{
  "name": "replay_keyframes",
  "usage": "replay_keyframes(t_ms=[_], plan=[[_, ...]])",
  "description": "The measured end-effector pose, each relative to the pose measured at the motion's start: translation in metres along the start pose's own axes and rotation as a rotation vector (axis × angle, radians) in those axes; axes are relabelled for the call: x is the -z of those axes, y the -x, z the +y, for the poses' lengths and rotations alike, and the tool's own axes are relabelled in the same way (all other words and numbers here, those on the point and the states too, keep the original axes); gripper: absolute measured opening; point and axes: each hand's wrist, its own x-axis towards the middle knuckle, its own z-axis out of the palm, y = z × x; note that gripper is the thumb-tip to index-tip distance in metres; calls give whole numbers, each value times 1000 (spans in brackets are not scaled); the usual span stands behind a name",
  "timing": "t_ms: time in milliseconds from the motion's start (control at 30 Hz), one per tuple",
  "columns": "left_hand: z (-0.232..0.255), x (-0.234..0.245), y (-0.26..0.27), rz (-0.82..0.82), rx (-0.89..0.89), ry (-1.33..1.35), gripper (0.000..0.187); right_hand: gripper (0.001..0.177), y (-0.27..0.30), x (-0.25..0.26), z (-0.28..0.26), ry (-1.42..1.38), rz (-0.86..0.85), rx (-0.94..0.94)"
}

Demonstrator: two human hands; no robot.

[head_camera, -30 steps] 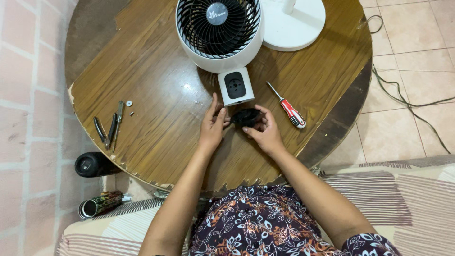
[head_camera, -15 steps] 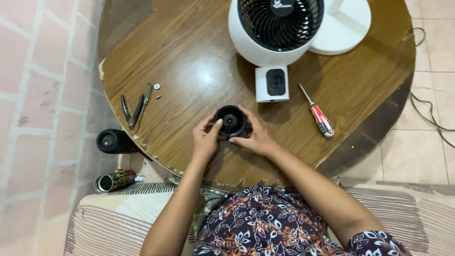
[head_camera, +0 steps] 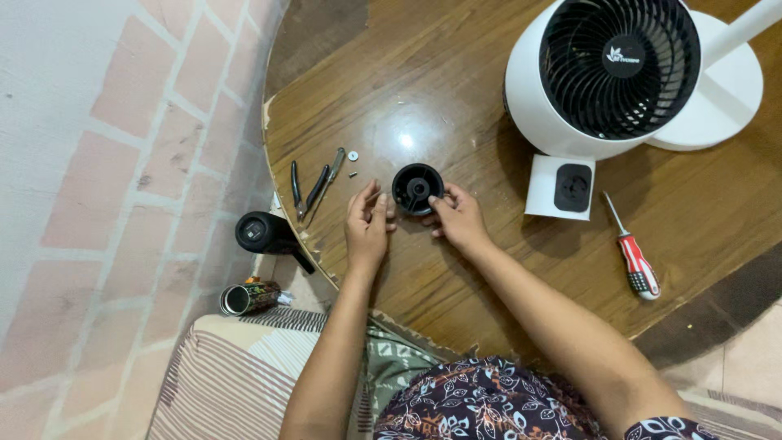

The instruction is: The person uses a screwdriver to remove screws from the base and neck of a white pedestal fan, detaching the stand and removing the rear control panel. The person then unscrews the fan head housing and removes the front grille, leaving the disassembled parts on the table.

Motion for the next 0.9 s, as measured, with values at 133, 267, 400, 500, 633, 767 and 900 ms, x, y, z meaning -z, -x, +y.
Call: replay_keyframes(t_ms=[133,267,400,500,633,767,900], plan=[[5,-2,-7,144,93,-22,24,28,-34,-21,-14,-26,5,28],[12,-9,3,142,-21,-290,20,27,-62,-46,-31,-26,40,-44],[18,-8,2,166,-209,-461,19,30,-88,-71,-53,-2,40,-69],[20,-8,0,147,-216,-456,19,34,-101,-88,-68,9,21,-105],[23,-6,0,114,-167,-523,19,42,-104,-97,-80,54,16,-118],[24,-9,1,120,-162,-508,21,53,-93,-83,-70,29,12,-58],[21,-10,3,125,-230,-497,19,59,-70,-53,-40,-115,-30,53]])
